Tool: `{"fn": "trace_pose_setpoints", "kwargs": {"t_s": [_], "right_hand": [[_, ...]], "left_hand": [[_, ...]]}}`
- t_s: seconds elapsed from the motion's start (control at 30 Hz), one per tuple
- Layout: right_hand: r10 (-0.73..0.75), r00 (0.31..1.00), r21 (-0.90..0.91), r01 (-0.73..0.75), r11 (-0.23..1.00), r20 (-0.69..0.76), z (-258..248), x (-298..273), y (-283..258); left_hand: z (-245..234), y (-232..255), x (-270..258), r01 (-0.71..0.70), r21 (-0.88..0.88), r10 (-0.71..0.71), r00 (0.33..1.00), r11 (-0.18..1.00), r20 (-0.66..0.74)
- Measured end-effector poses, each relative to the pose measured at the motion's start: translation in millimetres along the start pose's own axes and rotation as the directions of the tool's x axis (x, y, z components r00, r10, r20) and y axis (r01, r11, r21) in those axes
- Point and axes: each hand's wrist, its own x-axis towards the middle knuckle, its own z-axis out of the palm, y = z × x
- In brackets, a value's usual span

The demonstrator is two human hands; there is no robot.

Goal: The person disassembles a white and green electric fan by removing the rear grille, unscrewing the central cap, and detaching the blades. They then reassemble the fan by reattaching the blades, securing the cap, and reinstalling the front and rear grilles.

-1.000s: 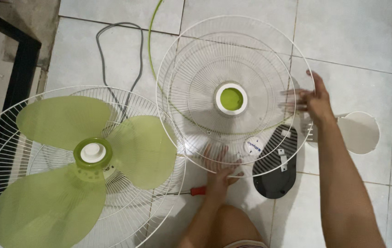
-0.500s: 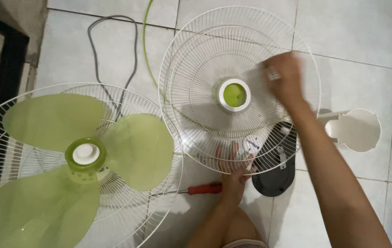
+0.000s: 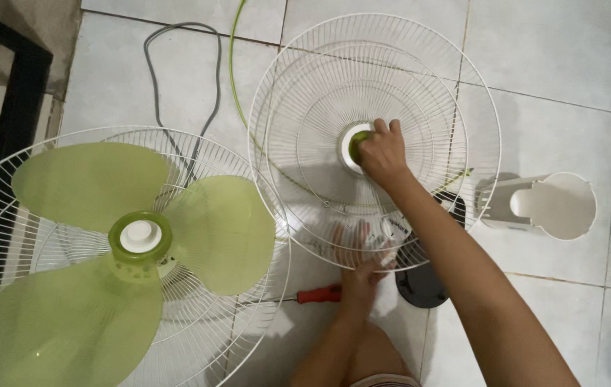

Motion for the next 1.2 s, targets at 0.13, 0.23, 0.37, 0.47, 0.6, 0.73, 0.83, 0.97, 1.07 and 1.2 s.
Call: {"fn": "trace_pose_setpoints", "kwargs": {"t_s": [0.13, 0.23, 0.37, 0.47, 0.6, 0.73, 0.83, 0.97, 1.07, 1.2], "right_hand": [[0.145, 0.989, 0.209, -0.150, 0.966, 0.043, 3.7, 0.1, -7.6], [0.200, 0.976, 0.279, -0.215, 0.936, 0.083, 5.2, -0.3, -5.4], [0.241, 0.968, 0.345, -0.252, 0.904, 0.076, 10.0, -2.8, -2.1], [0.259, 0.960, 0.380, -0.281, 0.881, 0.108, 13.7, -3.5, 0.3], [0.265, 0.962, 0.381, -0.268, 0.885, 0.063, 17.9, 0.6, 2.4], [0.284, 0.950, 0.356, -0.313, 0.881, 0.133, 22.1, 4.2, 3.8], [0.273, 0.953, 0.399, -0.303, 0.865, 0.133, 23.5, 4.0, 5.5], [0.219, 0.975, 0.484, -0.208, 0.850, 0.035, 25.8, 1.1, 13.1], [0.301, 0.954, 0.704, -0.209, 0.679, -0.006, 28.2, -0.1, 25.5], [0.425, 0.903, 0.774, -0.229, 0.590, -0.057, 23.3, 1.4, 41.2]], "left_hand": [[2.2, 43.1, 3.2, 0.018, 0.099, -0.016, 0.999, 0.995, -0.029], [0.0, 62.5, 12.1, 0.034, 0.244, -0.014, 0.996, 0.969, -0.085], [-4.3, 70.2, 19.6, 0.062, 0.250, -0.046, 0.996, 0.966, -0.070], [-7.0, 73.9, 24.1, 0.073, 0.246, -0.062, 0.997, 0.967, -0.052], [-10.0, 81.3, 29.7, 0.094, 0.260, -0.086, 0.995, 0.961, -0.042], [-8.9, 91.0, 35.2, 0.140, 0.323, -0.122, 0.990, 0.936, -0.076], [-3.5, 102.5, 33.3, 0.117, 0.315, -0.099, 0.993, 0.942, -0.071], [2.7, 119.3, 28.5, 0.112, 0.385, -0.079, 0.992, 0.916, -0.100], [4.1, 122.9, 28.9, 0.120, 0.410, -0.071, 0.989, 0.904, -0.132], [3.0, 122.2, 33.5, 0.070, 0.498, -0.005, 0.992, 0.864, -0.130]]}}
